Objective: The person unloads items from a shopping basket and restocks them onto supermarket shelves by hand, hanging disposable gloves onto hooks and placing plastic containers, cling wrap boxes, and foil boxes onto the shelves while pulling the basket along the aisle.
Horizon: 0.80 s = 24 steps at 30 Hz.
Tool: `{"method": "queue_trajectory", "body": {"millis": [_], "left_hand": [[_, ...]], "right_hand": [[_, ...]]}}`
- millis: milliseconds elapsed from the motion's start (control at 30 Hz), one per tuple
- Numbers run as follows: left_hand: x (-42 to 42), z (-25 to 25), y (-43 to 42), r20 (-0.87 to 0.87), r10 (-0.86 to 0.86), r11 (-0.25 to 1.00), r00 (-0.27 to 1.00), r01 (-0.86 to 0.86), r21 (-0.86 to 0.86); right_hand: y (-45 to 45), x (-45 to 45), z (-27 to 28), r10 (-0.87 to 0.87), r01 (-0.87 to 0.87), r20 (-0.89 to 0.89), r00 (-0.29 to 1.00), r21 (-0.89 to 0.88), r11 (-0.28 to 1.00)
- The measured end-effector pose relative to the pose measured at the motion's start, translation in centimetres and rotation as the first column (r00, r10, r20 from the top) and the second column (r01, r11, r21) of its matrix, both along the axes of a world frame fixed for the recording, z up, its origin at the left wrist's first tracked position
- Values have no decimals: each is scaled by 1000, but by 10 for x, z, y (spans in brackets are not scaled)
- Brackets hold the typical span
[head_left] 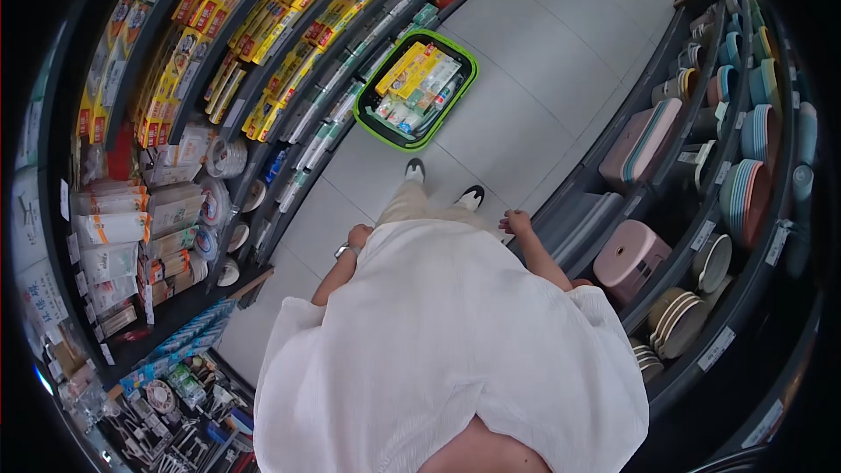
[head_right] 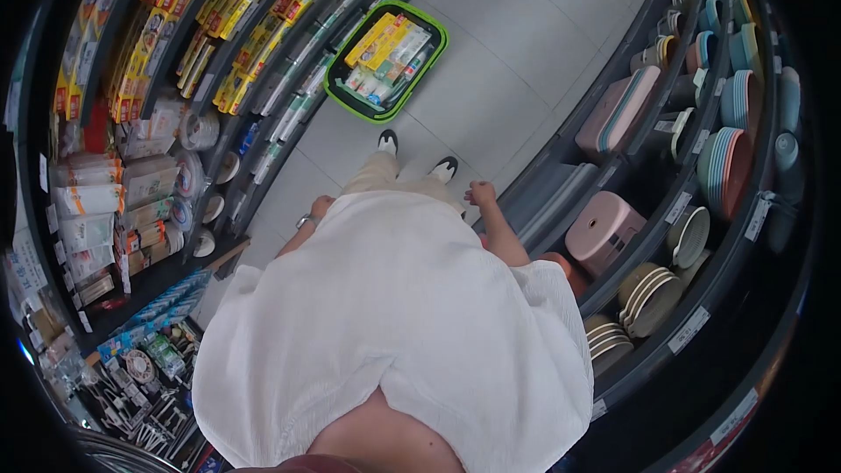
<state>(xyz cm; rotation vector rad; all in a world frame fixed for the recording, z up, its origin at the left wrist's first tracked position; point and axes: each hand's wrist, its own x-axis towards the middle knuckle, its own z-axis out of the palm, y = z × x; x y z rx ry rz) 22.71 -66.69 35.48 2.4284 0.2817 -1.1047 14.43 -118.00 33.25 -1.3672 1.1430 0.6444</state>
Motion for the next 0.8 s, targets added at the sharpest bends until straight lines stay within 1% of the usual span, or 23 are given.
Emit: {"method": "queue_trajectory", "body": {"millis": [33, 67, 100, 167, 233, 267, 300, 333, 367, 400, 467, 500, 567, 600, 633, 667, 700, 733, 767, 800], "left_hand": [[-4, -1, 7, 8, -17, 995, 1000, 16, 93], [-6, -4, 13, 7, -27, 996, 1000, 27, 90], [-5, -7, 19, -18, -79, 993, 997, 80, 87], [2, -29, 38, -33, -160, 984, 987, 162, 71], [12, -66, 66, -33, -221, 972, 975, 223, 70], [19, -69, 77, -38, -265, 961, 964, 267, 77], [25, -71, 89, -33, -274, 959, 961, 276, 69], [33, -59, 92, 19, -263, 965, 965, 263, 12], [39, -50, 95, 68, -248, 967, 966, 252, -47], [45, -46, 100, 71, -256, 964, 964, 260, -56], [51, -46, 114, 125, -46, 964, 991, 77, -256], [52, -46, 121, 122, -52, 961, 991, 82, -262], [56, -57, 141, 28, 65, 969, 998, -56, -241], [55, -65, 156, 24, 63, 968, 998, -55, -244], [51, -81, 174, 49, 12, 960, 999, 2, -279], [50, -83, 188, 79, -39, 948, 996, 62, -312], [46, -85, 200, 106, -92, 950, 990, 119, -290], [44, -83, 210, 99, -101, 949, 990, 126, -289], [43, -82, 219, 37, -139, 973, 990, 144, -179], [39, -79, 228, -33, -172, 983, 985, 170, -65]], "right_hand": [[6, -5, -2, -18, 17, -1, 1000, -17, 1000], [11, -11, -3, -28, 28, -2, 1000, -21, 999], [15, -16, -3, -39, 39, -5, 999, -19, 999], [21, -23, 1, -64, 64, -1, 998, -27, 998], [33, -33, 11, -52, 50, -18, 998, -109, 993], [39, -40, 10, -62, 60, -16, 998, -117, 991], [46, -46, 8, -94, 90, -29, 995, -133, 987], [57, -49, 5, -128, 121, -42, 991, -151, 981], [71, -45, 26, -102, 92, -52, 993, -159, 983], [87, -41, 44, -111, 101, -50, 993, -168, 981], [117, -35, 59, -124, 108, -73, 990, -192, 975], [132, -32, 65, -130, 113, -75, 989, -199, 974], [153, -28, 53, -227, 218, -47, 973, -154, 964], [162, -27, 46, -229, 219, -50, 972, -158, 963], [168, -26, 37, -219, 209, -46, 975, -173, 963], [178, -20, 37, -211, 201, -39, 977, -187, 962], [186, -16, 38, -219, 208, -45, 975, -187, 960], [195, -8, 52, -163, 154, -19, 986, -232, 960], [202, 0, 66, -105, 102, 3, 994, -277, 956], [209, 5, 78, -117, 110, -8, 993, -274, 955]]}}
